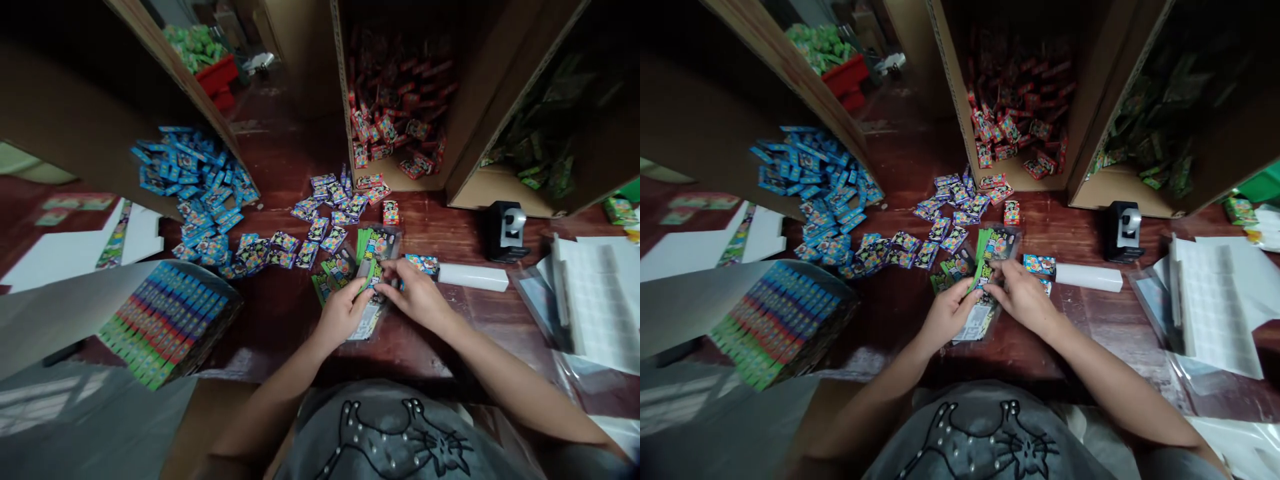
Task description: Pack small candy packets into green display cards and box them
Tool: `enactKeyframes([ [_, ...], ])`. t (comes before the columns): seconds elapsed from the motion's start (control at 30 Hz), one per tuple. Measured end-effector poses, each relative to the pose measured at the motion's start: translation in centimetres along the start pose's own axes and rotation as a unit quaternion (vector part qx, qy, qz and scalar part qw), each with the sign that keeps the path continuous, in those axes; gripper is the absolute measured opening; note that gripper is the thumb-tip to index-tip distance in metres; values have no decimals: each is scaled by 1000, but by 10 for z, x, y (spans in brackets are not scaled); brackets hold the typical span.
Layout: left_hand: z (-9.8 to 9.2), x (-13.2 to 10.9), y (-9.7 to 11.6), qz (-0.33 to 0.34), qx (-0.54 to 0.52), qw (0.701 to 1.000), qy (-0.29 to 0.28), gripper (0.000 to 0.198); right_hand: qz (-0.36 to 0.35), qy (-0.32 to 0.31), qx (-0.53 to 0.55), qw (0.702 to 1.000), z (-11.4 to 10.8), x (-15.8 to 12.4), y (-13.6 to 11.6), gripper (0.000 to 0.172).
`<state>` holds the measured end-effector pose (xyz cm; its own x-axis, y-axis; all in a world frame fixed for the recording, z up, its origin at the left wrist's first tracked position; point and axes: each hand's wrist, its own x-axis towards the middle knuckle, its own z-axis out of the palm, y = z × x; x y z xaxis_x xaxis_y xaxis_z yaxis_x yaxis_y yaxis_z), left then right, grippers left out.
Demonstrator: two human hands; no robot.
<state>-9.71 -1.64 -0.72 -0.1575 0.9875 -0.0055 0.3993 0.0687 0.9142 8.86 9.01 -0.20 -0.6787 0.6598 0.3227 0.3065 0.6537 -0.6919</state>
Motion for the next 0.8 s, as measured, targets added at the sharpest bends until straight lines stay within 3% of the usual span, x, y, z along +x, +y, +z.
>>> enactKeyframes([
  [0.17, -15, -9, 6, 0, 23, 1000, -21, 32, -42, -9, -17, 999, -16, 16, -7, 30],
  [0.33, -26, -14, 0, -19, 24, 999, -13, 32, -19, -71, -7, 997, -24, 30, -14, 25],
  [0.43, -31, -20, -11, -51, -26, 998, -20, 31, -15, -189, 13, 982, -28, 40, -22, 27],
  [0.53, -37, -30, -21, -85, -200, 969, -120, 51, -65, -342, 88, 933, -33, 55, -32, 25],
  [0.6, -40, -37, -24, -113, -292, 934, -172, 64, -102, -395, 122, 905, -31, 66, -37, 23],
  [0.63, -42, -40, -26, -127, -315, 925, -170, 61, -109, -397, 124, 903, -27, 70, -39, 23],
  [0.7, -48, -43, -28, -142, -339, 922, -117, 51, -90, -345, 117, 927, -12, 74, -41, 25],
  [0.8, -58, -45, -35, -137, -359, 923, -25, 52, 4, -180, 125, 976, 24, 64, -44, 27],
])
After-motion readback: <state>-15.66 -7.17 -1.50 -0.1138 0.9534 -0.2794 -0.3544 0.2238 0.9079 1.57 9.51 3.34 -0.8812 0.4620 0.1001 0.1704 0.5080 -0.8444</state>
